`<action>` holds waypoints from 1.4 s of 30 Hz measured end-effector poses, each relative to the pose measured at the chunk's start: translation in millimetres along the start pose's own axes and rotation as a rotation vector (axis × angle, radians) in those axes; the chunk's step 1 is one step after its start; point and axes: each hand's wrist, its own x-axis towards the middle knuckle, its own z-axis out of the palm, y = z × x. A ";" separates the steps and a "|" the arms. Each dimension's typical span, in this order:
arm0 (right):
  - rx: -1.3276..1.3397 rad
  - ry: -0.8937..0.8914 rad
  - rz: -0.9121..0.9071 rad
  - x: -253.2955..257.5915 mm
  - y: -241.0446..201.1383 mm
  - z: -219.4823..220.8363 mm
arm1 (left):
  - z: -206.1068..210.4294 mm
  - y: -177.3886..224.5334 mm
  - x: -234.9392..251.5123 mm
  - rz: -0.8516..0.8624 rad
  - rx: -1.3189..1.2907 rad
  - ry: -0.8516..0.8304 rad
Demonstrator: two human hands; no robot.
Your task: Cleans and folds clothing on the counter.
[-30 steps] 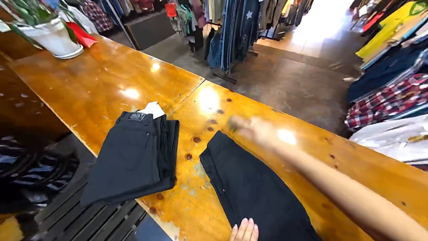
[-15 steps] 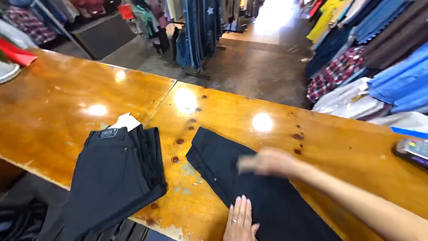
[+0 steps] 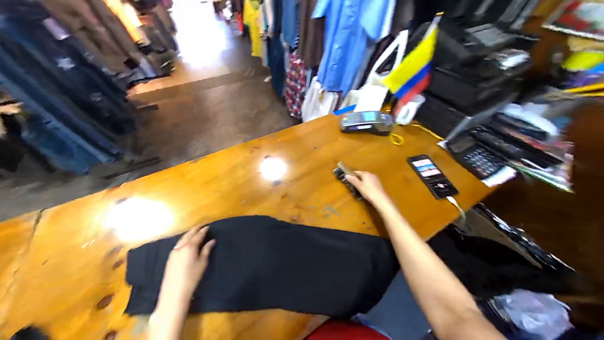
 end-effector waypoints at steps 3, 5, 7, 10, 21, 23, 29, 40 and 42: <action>-0.018 0.221 -0.070 -42.4 19.4 -7.2 | -0.6 -35.4 49.4 -0.016 -0.046 -0.226; -0.008 0.362 -0.037 -98.4 41.2 -20.8 | -6.1 -47.2 63.3 -0.028 -0.073 -0.347; -0.030 0.367 0.142 -158.3 76.2 -27.7 | -15.0 -52.5 68.8 -0.028 -0.073 -0.391; 0.019 0.115 0.339 -211.1 133.7 -10.2 | -23.6 -63.8 74.0 -0.040 -0.021 -0.456; 0.285 0.061 0.231 -196.3 193.7 59.6 | -29.9 -71.4 82.1 -0.056 0.036 -0.581; 0.283 0.081 0.225 -198.5 192.8 58.8 | -29.8 -70.6 77.7 -0.057 0.026 -0.560; 0.304 0.273 0.264 -191.5 184.9 51.3 | -23.9 -82.1 67.9 -0.014 0.009 -0.462; 0.202 0.393 0.300 -201.6 190.2 45.1 | -24.1 -85.6 70.8 -0.007 0.011 -0.475; 0.210 0.140 0.297 -206.8 192.6 45.1 | -23.2 -87.9 71.8 -0.015 0.007 -0.473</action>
